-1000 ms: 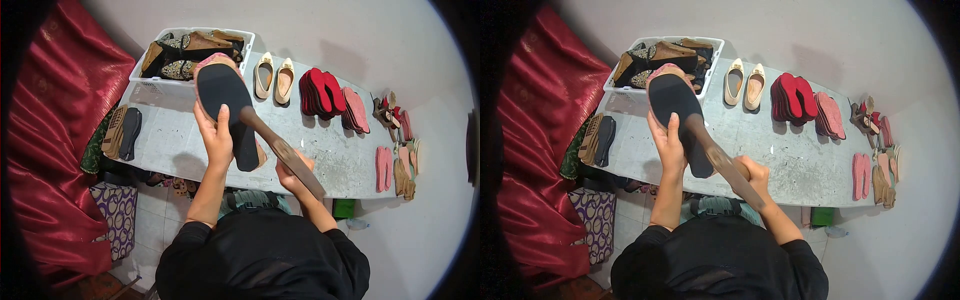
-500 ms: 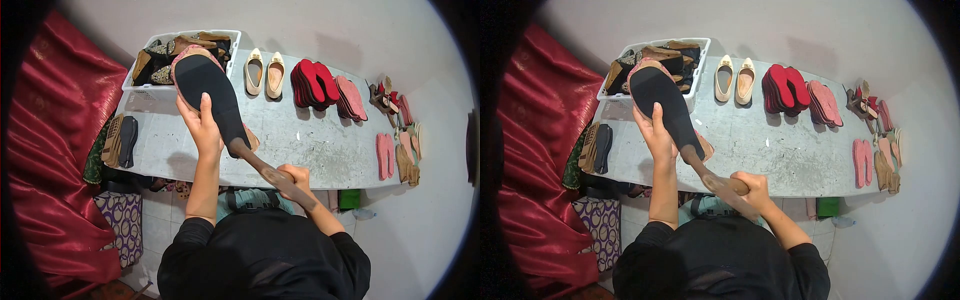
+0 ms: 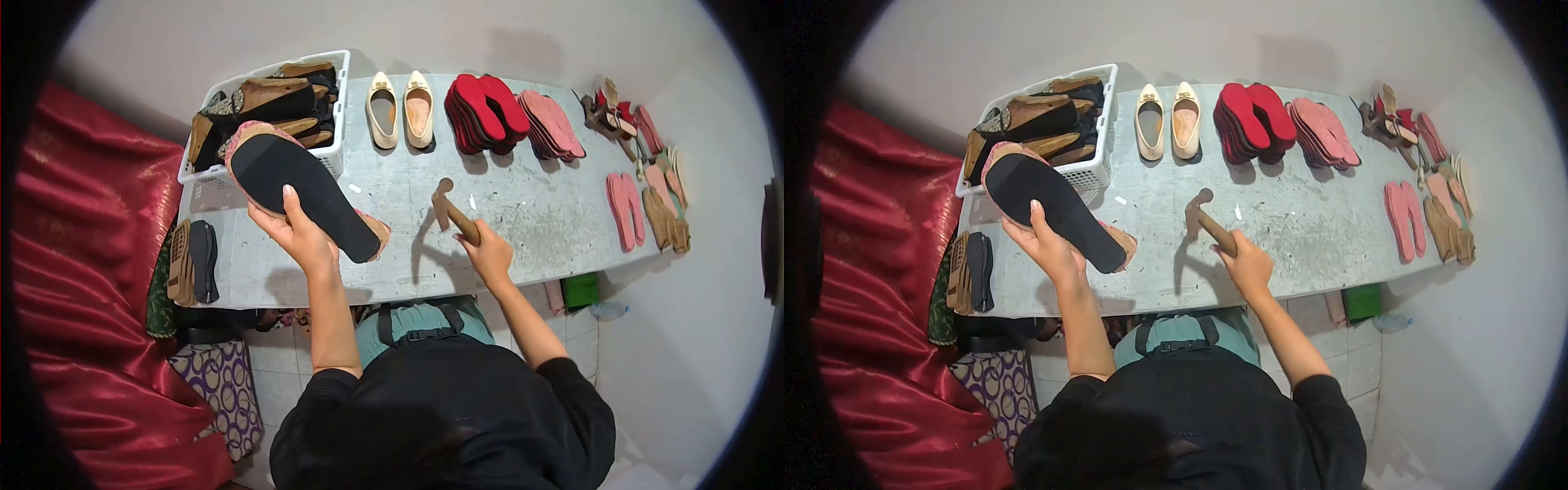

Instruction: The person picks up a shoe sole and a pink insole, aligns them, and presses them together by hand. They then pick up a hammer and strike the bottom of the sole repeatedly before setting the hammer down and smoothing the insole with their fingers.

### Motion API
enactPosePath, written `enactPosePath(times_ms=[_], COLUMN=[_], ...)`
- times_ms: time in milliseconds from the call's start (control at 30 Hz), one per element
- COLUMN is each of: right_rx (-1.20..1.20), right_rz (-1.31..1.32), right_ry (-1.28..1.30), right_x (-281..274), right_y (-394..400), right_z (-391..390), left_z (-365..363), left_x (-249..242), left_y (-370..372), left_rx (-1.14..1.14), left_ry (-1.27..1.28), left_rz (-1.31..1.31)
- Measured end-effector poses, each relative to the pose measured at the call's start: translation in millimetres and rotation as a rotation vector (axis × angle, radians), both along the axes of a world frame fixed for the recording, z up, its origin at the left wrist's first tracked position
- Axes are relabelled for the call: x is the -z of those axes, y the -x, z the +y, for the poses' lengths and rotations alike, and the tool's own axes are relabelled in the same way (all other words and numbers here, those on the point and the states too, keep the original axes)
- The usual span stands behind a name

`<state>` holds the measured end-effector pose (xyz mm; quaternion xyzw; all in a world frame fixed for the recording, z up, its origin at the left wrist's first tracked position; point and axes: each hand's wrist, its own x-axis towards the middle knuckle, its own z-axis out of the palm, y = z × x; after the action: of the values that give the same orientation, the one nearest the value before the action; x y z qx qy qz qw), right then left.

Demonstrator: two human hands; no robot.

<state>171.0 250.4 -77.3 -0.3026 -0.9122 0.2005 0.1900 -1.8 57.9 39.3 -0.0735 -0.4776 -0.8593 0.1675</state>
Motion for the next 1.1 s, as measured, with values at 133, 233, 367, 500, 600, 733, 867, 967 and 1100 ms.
enactPosePath(times_ms=[133, 233, 367, 500, 600, 733, 867, 967, 1100], right_rx=[-0.036, -0.088, -0.101, -0.102, -0.125, -0.140, -0.204, -0.363, -0.460], right_rz=[-0.034, -0.150, -0.166, -0.212, -0.219, -0.123, 0.510, 0.602, 0.380], right_ry=[-0.182, -0.329, -0.392, -0.410, -0.407, -0.353, 0.269, 0.124, -0.320], right_x=[46.7, 70.5, 88.9, 91.0, 94.0, 88.1, 1.4, -56.8, -91.5], right_y=[10.8, 14.1, 11.8, 7.5, 4.0, 3.4, -0.6, -24.6, -50.4], right_z=[19.9, 24.5, 22.9, 12.0, 8.0, 10.7, 2.3, -9.7, -13.3], left_z=[3.7, 11.2, 21.5, 29.2, 38.3, 53.5, 73.6, 90.4, 121.2], left_x=[6.7, 11.9, 11.7, 19.4, 19.5, 18.8, 19.2, 24.3, 26.4], left_y=[-9.5, -16.4, -29.2, -31.6, -34.4, -40.6, -46.7, -55.3, -79.5], left_rx=[0.116, 0.187, 0.252, 0.322, 0.339, 0.375, 0.407, 0.437, 0.454], left_ry=[-0.052, -0.055, -0.089, -0.116, -0.098, -0.085, -0.103, -0.099, -0.060], left_rz=[-0.081, -0.115, -0.194, -0.198, -0.176, -0.163, -0.149, -0.145, -0.150])
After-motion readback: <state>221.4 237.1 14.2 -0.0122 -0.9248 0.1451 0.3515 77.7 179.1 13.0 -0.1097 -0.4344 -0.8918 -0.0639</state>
